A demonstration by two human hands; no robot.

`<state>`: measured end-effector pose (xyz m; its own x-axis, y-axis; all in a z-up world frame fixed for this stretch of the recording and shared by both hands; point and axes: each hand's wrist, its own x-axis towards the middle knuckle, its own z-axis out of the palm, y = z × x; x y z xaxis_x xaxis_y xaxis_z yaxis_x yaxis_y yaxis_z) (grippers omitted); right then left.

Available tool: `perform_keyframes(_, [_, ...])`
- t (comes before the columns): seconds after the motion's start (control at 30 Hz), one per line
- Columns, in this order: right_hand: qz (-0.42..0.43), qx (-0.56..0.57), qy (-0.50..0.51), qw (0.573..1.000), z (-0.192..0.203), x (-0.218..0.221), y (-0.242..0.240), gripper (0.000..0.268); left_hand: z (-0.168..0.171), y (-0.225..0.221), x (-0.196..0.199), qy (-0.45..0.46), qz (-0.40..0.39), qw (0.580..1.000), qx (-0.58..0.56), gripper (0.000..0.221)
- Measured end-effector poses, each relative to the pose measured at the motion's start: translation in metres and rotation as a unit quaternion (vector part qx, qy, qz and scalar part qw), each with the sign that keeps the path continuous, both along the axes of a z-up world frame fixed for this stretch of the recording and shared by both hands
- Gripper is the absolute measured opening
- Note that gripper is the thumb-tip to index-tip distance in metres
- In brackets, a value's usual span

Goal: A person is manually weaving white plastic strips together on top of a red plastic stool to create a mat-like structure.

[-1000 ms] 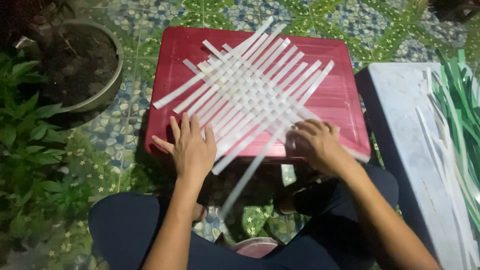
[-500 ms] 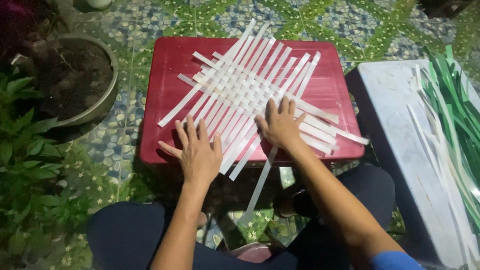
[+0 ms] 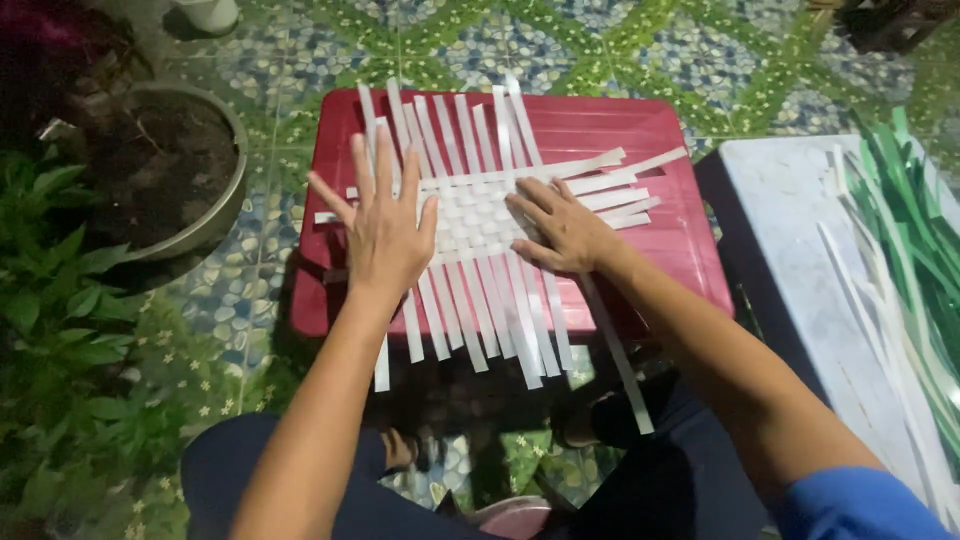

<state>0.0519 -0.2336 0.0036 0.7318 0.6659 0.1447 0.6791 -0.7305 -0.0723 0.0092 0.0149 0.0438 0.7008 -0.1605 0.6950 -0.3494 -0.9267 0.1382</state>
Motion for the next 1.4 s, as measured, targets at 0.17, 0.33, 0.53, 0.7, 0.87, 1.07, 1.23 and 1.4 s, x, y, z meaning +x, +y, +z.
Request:
perform_keyframes(0.17, [-0.022, 0.059, -0.097, 0.993, 0.018, -0.027, 0.005, 0.067, -0.015, -0.016, 0.027, 0.025, -0.063, 0.992, 0.106, 0.046])
perform_keyframes(0.33, [-0.211, 0.116, -0.181, 0.954, -0.007, -0.073, -0.015, 0.048, -0.035, -0.053, 0.033, 0.108, -0.16, 0.968, 0.162, 0.048])
perform_keyframes(0.53, [-0.364, 0.11, -0.072, 0.922, -0.019, -0.123, -0.029, 0.035, -0.076, -0.085, 0.042, 0.309, -0.166, 0.928, 0.13, 0.052])
perform_keyframes(0.7, [-0.434, 0.13, -0.02, 0.892, -0.024, -0.141, -0.032, 0.034, -0.065, -0.082, 0.036, 0.318, -0.16, 0.927, 0.122, 0.051])
perform_keyframes(0.87, [-0.408, 0.188, 0.008, 0.893, -0.021, -0.13, -0.028, 0.031, -0.059, -0.081, 0.032, 0.316, -0.152, 0.93, 0.115, 0.05])
perform_keyframes(1.07, [-0.366, 0.254, 0.014, 0.895, -0.005, -0.109, -0.019, 0.038, -0.05, -0.08, 0.028, 0.334, -0.152, 0.923, 0.119, 0.05])
perform_keyframes(1.23, [-0.353, 0.236, 0.078, 0.902, -0.016, -0.091, -0.035, 0.023, -0.051, -0.081, 0.03, 0.339, -0.151, 0.92, 0.123, 0.051])
perform_keyframes(1.4, [-0.341, 0.249, 0.132, 0.897, 0.003, -0.089, -0.03, 0.027, -0.046, -0.081, 0.028, 0.347, -0.151, 0.917, 0.125, 0.05])
